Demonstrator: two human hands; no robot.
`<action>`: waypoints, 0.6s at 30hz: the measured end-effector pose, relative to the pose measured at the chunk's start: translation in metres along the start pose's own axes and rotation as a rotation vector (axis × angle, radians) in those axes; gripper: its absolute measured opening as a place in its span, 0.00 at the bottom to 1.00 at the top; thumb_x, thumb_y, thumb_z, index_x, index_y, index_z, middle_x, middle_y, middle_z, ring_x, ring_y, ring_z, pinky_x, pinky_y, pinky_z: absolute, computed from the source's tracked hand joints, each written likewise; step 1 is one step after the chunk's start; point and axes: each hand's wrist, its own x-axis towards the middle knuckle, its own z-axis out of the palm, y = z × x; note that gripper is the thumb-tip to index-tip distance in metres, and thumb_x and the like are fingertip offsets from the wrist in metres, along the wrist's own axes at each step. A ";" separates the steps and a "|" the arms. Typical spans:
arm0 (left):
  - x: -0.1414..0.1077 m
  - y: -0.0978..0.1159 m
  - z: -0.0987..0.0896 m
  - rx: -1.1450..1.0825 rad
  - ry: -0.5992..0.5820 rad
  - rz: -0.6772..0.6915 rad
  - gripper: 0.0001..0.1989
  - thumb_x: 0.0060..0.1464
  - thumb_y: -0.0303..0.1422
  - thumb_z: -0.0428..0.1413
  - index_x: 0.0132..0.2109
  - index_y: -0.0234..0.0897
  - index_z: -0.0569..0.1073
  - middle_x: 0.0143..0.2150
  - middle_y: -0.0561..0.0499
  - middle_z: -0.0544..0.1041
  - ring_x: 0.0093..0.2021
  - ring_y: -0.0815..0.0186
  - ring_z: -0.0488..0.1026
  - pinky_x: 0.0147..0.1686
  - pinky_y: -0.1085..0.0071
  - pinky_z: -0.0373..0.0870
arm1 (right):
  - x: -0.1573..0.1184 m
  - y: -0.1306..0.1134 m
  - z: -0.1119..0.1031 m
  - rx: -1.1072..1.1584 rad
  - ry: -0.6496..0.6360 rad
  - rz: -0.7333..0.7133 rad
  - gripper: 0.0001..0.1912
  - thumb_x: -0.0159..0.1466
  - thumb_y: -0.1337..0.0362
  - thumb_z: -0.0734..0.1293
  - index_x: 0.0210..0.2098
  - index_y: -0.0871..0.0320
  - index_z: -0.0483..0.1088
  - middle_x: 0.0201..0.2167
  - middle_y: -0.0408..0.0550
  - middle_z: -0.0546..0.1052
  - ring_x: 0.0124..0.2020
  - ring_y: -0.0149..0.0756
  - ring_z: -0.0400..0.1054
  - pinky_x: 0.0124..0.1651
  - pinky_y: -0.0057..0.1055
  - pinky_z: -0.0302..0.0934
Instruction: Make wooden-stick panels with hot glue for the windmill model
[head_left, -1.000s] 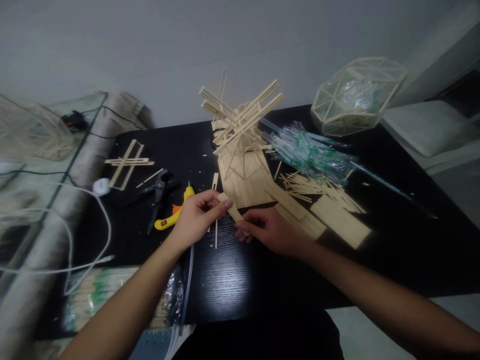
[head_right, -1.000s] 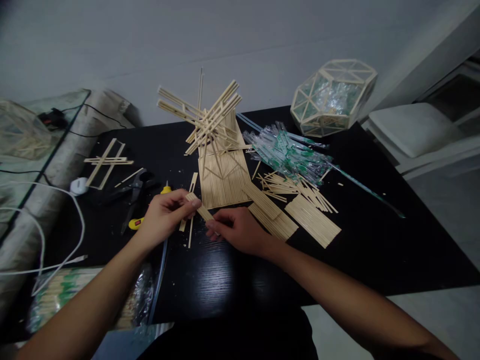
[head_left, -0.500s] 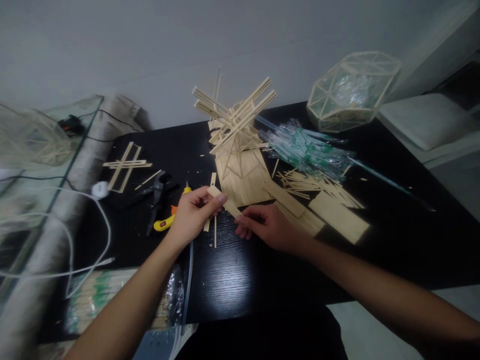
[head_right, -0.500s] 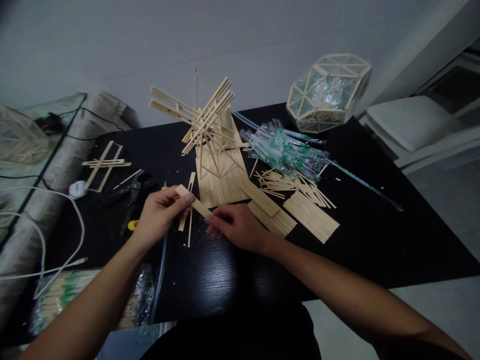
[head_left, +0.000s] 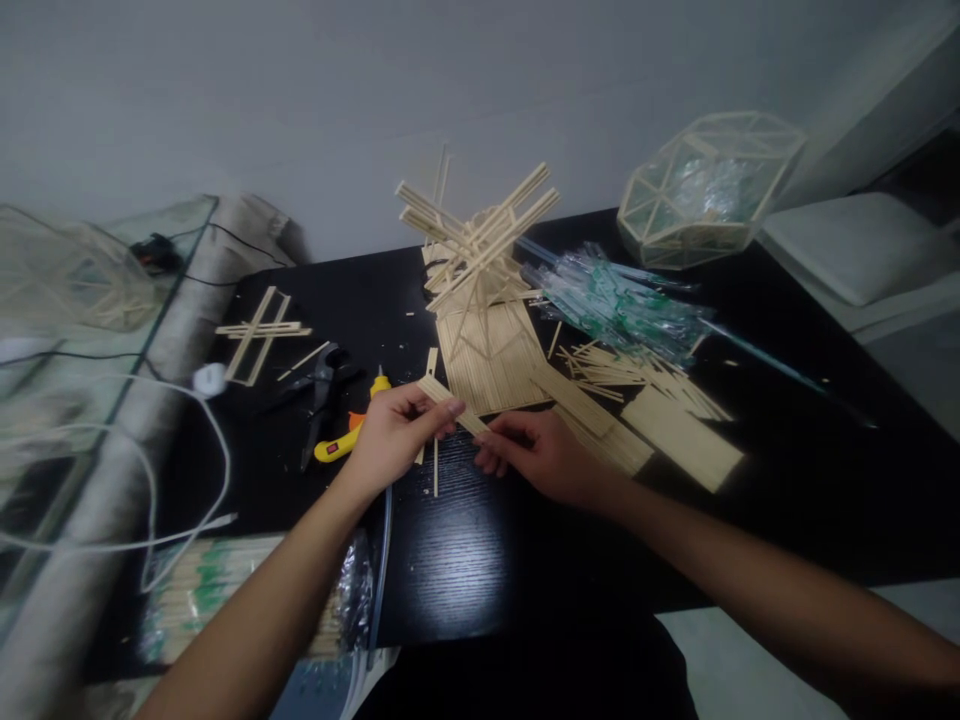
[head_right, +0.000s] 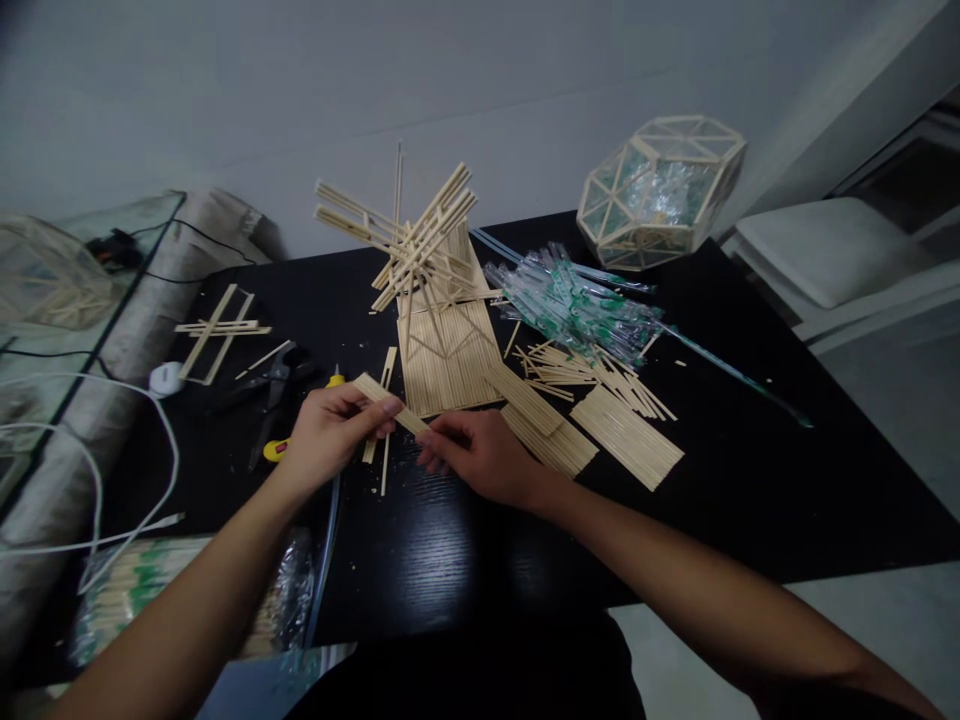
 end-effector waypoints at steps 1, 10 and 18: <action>0.001 0.000 -0.002 -0.008 0.011 0.007 0.22 0.55 0.51 0.67 0.28 0.35 0.79 0.21 0.51 0.76 0.20 0.71 0.67 0.20 0.76 0.63 | 0.000 0.000 0.000 0.002 0.005 -0.002 0.19 0.70 0.49 0.70 0.35 0.58 0.79 0.29 0.47 0.83 0.29 0.33 0.76 0.36 0.33 0.72; 0.002 -0.003 -0.009 -0.058 0.169 0.029 0.18 0.57 0.46 0.68 0.30 0.36 0.79 0.22 0.54 0.74 0.21 0.74 0.65 0.21 0.77 0.61 | -0.001 -0.004 0.002 -0.003 -0.002 0.043 0.16 0.70 0.52 0.70 0.33 0.59 0.79 0.28 0.47 0.82 0.29 0.33 0.76 0.35 0.32 0.71; 0.003 -0.002 -0.006 -0.037 0.075 0.025 0.18 0.58 0.47 0.66 0.32 0.36 0.79 0.23 0.53 0.75 0.22 0.72 0.67 0.23 0.75 0.63 | -0.001 -0.001 0.001 0.026 -0.018 0.044 0.20 0.69 0.47 0.70 0.34 0.59 0.78 0.29 0.48 0.82 0.28 0.33 0.76 0.35 0.32 0.71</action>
